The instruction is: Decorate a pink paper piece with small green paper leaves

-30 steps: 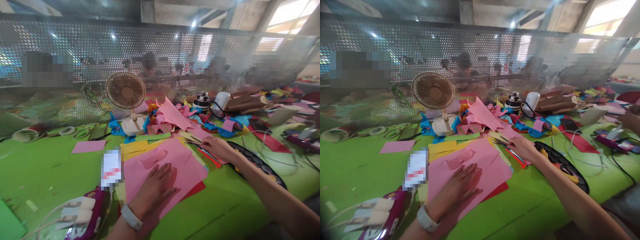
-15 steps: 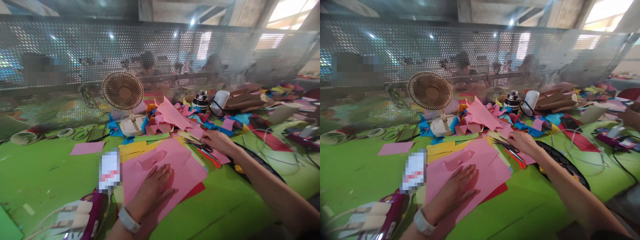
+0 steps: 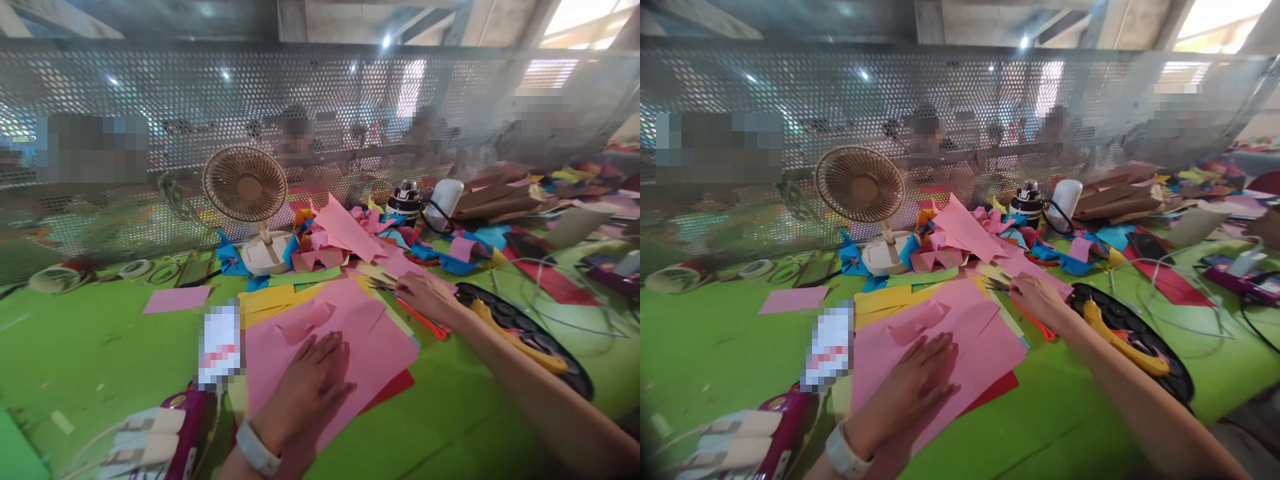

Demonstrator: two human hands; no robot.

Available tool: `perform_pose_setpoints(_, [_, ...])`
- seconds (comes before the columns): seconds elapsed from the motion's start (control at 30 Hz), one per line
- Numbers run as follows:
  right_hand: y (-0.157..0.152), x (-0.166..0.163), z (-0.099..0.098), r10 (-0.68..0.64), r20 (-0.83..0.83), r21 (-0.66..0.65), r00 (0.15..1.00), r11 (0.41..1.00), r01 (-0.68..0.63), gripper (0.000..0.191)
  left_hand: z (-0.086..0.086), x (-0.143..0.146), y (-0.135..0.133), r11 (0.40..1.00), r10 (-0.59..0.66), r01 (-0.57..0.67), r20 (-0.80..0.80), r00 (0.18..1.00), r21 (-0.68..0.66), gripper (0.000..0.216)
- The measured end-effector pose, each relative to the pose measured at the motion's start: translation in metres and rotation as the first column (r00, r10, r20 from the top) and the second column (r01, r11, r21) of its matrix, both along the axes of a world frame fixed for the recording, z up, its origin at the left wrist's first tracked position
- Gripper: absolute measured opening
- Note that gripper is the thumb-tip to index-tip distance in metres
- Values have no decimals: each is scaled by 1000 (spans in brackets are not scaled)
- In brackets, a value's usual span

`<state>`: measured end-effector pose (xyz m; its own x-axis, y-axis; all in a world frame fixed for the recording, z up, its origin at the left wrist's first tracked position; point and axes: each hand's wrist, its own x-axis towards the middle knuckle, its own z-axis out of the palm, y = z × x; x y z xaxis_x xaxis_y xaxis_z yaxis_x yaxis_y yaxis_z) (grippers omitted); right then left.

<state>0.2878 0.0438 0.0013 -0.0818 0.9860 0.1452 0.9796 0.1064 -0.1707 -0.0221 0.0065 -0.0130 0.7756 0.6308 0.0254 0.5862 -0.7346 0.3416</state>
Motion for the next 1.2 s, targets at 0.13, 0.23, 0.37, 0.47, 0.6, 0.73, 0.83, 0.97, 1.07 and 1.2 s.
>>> perform_pose_setpoints(0.13, [-2,3,-7,-12,-9,-4,1000,1000,12,16,2,1,0,1000,7,-8,-18,1000,-20,58])
perform_pose_setpoints(0.23, [-4,4,-9,-30,-7,-18,1000,999,30,15,2,1,1,1000,2,-2,-29,1000,-24,58])
perform_pose_setpoints(0.37, [-5,4,-10,-24,6,-32,1000,999,25,15,-1,0,2,1000,-7,6,-23,1000,-18,58])
perform_pose_setpoints(0.47, [-6,3,-10,-8,7,-36,1000,999,8,16,-1,0,2,1000,-9,9,-23,1000,-14,58])
perform_pose_setpoints(0.6, [-8,0,-7,-4,-18,-40,1000,999,3,17,1,1,1,1000,-8,8,-12,1000,6,58])
perform_pose_setpoints(0.73, [-10,-3,-7,2,-33,-28,999,1000,-3,17,2,1,0,1000,1,-1,-14,1000,14,57])
perform_pose_setpoints(0.83, [-10,-4,-9,-1,-14,-19,1000,1000,1,16,2,1,0,1000,1,-1,-24,1000,0,58])
perform_pose_setpoints(0.97, [-9,-4,-13,-5,29,2,1000,1000,5,17,2,0,1,1000,-3,2,-26,1000,-19,58])
perform_pose_setpoints(1.07, [-9,-6,-15,0,34,41,999,999,-1,20,1,0,2,1000,-8,7,-22,1000,-17,58])
perform_pose_setpoints(1.2, [-10,-17,-17,80,1,106,997,991,-80,21,1,1,2,1000,-24,24,-1,1000,7,57])
